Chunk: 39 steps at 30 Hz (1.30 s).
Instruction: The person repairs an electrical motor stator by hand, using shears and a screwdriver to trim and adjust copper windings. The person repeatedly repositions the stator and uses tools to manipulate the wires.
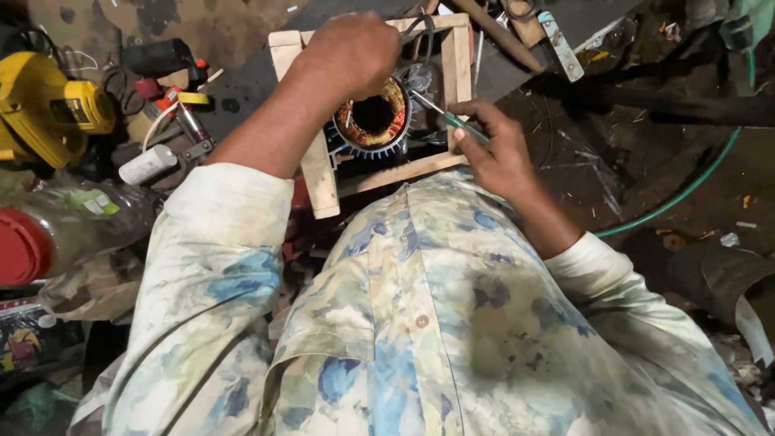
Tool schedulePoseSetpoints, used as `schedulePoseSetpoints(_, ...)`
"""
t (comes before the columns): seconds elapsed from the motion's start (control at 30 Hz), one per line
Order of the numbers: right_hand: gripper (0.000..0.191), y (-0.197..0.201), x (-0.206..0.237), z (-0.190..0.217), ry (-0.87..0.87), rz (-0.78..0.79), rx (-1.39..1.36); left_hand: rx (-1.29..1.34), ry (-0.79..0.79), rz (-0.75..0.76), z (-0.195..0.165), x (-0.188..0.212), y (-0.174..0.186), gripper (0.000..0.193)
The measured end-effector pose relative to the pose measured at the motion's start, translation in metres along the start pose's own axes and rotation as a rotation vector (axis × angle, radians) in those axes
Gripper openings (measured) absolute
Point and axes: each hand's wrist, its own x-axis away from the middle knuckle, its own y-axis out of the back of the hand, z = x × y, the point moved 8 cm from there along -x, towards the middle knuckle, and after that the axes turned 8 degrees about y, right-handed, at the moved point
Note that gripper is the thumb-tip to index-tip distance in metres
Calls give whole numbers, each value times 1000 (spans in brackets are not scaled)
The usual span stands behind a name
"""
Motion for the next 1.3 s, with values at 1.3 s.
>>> schedulePoseSetpoints(1.3, 23, 20, 12, -67, -134, -92, -344, -118, -29, 166, -11, 0, -8, 19)
